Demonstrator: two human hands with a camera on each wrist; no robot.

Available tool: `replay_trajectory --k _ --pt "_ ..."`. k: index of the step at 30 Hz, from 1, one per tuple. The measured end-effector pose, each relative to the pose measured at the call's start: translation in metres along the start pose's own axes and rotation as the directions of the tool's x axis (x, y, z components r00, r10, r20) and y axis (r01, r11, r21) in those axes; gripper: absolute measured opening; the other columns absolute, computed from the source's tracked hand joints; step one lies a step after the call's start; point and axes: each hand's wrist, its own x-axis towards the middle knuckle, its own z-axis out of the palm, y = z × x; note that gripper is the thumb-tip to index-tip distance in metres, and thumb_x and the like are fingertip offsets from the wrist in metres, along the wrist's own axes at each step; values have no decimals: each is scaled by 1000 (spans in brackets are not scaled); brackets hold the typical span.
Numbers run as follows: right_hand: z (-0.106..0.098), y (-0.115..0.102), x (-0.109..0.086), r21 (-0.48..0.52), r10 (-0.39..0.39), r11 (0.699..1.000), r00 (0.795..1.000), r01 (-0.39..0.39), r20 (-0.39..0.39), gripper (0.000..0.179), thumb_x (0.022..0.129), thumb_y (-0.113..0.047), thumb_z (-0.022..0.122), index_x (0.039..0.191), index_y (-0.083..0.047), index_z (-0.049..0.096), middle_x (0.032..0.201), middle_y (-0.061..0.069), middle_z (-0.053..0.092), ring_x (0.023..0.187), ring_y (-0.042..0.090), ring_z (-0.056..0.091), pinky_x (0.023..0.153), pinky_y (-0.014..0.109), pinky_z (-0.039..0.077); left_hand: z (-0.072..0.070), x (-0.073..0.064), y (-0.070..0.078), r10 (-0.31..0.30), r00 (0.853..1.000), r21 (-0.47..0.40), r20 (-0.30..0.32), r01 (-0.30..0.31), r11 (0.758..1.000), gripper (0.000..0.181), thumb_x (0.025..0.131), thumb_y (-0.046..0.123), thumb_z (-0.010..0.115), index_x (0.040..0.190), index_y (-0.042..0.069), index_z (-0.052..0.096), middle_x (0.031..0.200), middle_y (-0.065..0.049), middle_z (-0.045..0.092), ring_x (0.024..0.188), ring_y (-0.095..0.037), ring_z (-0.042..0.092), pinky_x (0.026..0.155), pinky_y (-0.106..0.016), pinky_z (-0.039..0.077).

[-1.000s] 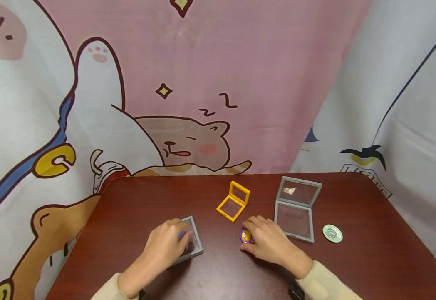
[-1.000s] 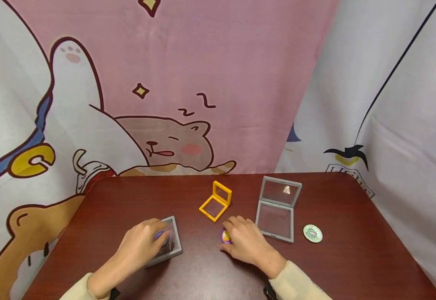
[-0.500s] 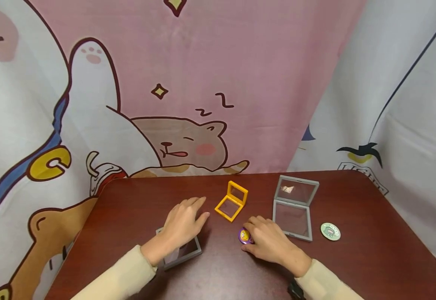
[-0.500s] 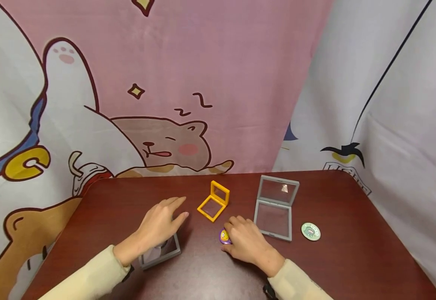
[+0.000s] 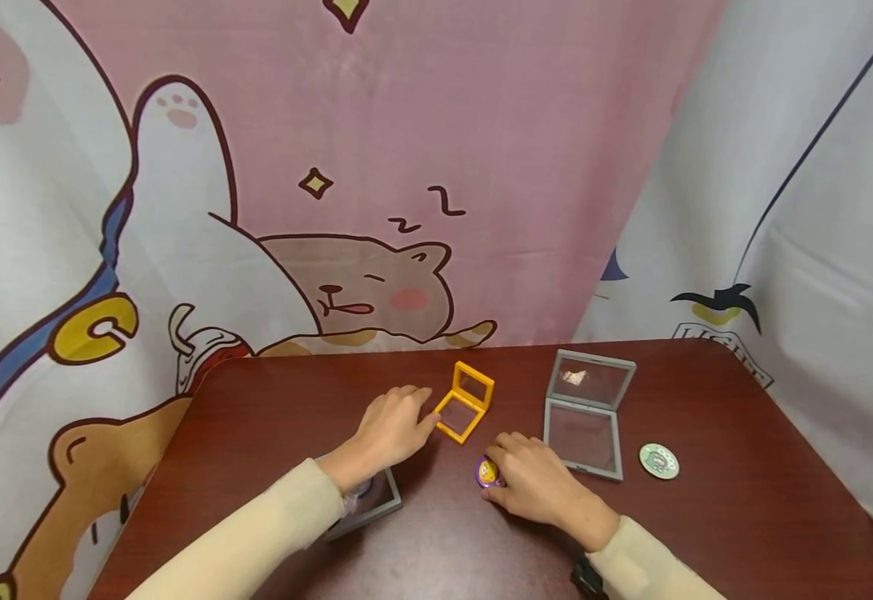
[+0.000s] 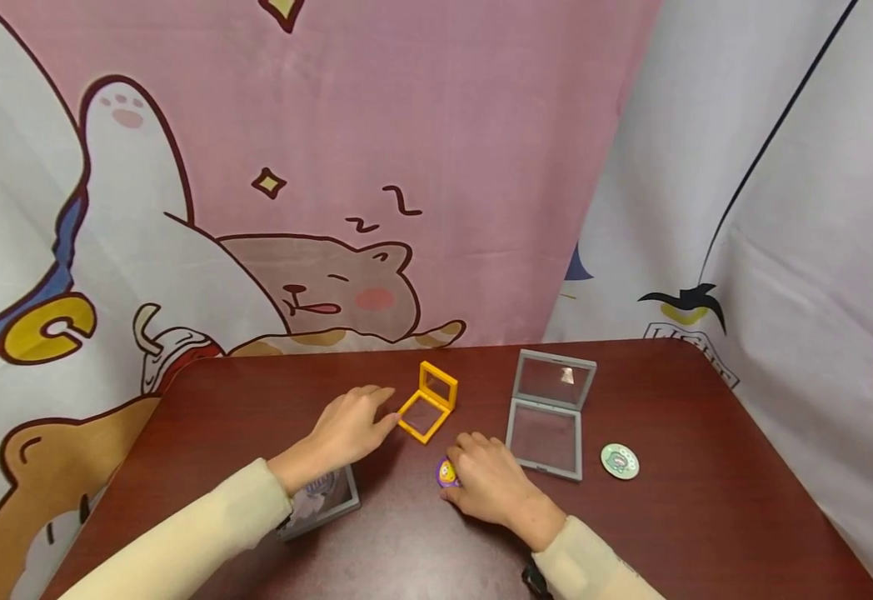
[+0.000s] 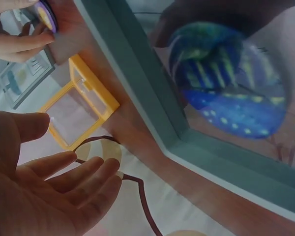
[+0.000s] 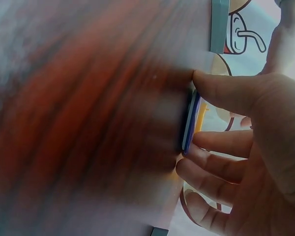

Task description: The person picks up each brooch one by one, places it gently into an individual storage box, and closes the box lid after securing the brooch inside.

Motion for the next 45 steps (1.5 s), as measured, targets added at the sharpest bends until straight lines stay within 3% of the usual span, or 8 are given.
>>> replay_trajectory --k 3,5,7,10,16,27,33,45 --pt "0 0 1 26 1 1000 1000 -2 9 45 77 -36 92 103 -3 74 90 0 60 82 19 59 68 40 50 5 6 2 0 999 25 36 -1 1000 44 99 29 73 130 -1 70 123 -19 71 110 -37 69 86 -51 58" --pt "-1 -1 2 45 4 999 1000 -4 15 43 77 -34 92 101 -3 74 88 -1 58 81 19 58 68 40 50 9 10 2 -6 998 33 69 3 999 35 99 29 73 120 1 74 105 -14 72 93 -30 69 73 -44 58" --pt "-1 -2 2 59 6 998 1000 -7 22 41 78 -32 91 100 -3 73 87 -2 56 80 19 56 67 39 50 13 13 1 -14 995 35 99 11 999 26 100 29 73 106 4 74 88 -7 66 77 -23 63 62 -38 52" --pt "-1 -4 3 79 4 997 1000 -6 27 37 78 -31 91 96 -4 72 85 -3 53 78 18 55 66 37 49 18 16 -1 -38 991 32 131 35 999 23 100 29 72 88 9 67 74 -1 51 64 -15 49 54 -33 41" --pt "1 -6 6 102 -8 995 999 4 39 33 79 -29 90 91 -6 71 83 -3 50 75 17 52 64 33 46 21 23 -7 -95 986 29 138 92 995 27 102 23 70 78 13 64 72 0 55 63 -15 52 54 -35 45" --pt "-2 -4 6 152 6 988 998 -16 60 28 77 -22 90 83 -7 67 80 -2 49 73 16 50 63 30 45 24 35 -7 -118 977 -29 176 125 992 33 101 18 70 69 13 63 62 2 51 57 -14 48 51 -33 41" --pt "-3 -4 5 116 14 993 998 -21 57 30 75 -25 91 77 -9 65 78 -3 48 69 15 50 59 31 44 26 43 -7 -133 969 -43 208 145 988 33 100 15 72 68 12 65 59 4 48 55 -13 46 51 -31 40" --pt "-4 -1 5 165 37 985 997 -47 67 26 75 -22 88 81 -8 66 79 -4 47 72 15 49 63 30 45 28 47 -7 -120 968 -43 220 132 990 34 99 12 73 67 10 63 59 3 44 55 -13 44 51 -30 40"
